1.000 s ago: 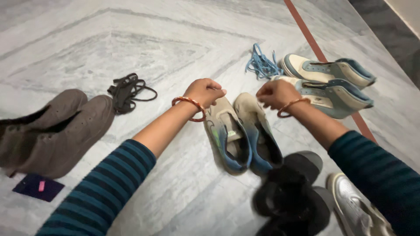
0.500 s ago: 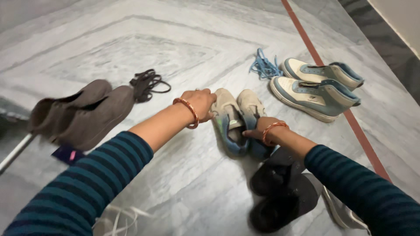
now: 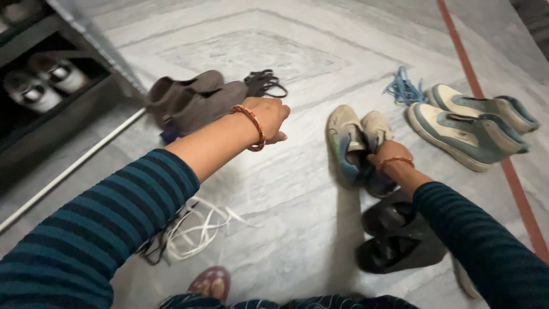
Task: The person sits on the floor and organizes several pairs of shoes and their laces. They remove laces from some shoes, sort the laces by color, and then re-lace the shoes, placing them neatly on the floor.
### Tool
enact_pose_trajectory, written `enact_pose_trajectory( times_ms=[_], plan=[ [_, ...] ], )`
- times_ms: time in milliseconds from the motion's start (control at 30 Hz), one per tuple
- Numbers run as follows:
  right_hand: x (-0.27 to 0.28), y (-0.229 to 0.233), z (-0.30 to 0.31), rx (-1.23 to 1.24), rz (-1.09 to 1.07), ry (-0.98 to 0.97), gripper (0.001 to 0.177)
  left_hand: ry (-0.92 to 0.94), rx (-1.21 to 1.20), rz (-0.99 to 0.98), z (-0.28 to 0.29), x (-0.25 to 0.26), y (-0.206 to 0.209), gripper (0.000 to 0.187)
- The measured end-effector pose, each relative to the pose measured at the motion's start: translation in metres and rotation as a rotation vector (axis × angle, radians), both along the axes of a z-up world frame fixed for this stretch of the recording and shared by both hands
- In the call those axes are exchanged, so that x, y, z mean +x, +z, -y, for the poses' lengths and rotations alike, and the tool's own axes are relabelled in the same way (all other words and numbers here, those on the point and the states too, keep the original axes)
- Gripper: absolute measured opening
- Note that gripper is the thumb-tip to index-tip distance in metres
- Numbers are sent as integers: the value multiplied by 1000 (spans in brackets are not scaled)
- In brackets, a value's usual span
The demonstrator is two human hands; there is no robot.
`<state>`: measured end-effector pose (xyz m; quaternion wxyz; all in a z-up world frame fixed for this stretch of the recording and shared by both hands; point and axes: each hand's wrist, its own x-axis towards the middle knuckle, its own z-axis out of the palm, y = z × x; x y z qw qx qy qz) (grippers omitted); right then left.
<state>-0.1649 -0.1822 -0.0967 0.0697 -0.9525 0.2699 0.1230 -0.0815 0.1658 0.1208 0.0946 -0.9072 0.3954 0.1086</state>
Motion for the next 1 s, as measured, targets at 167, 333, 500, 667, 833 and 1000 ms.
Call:
enact_pose_trajectory(
  times_ms=[167,333,500,667,833,1000],
  plan=[
    [-1,2,-41,-53,-20,63,52,78,43,-3,-43,-16,11,50],
    [-10,28,-103,-46,-122,155,49,92,99,-7,-77,-22,6,46],
    [-7,68,-170,-211,-219,455,39,106,157,-27,-117,-15,-27,40],
    [0,75,-264,-104,-263,700,45,108,282,-75,-172,-16,-67,35],
    [12,50,-348,225,-66,1042,31,208,410,-174,-230,-26,-90,27],
    [19,18,-431,395,72,1299,38,232,411,-155,-271,-34,-99,29]
  ],
)
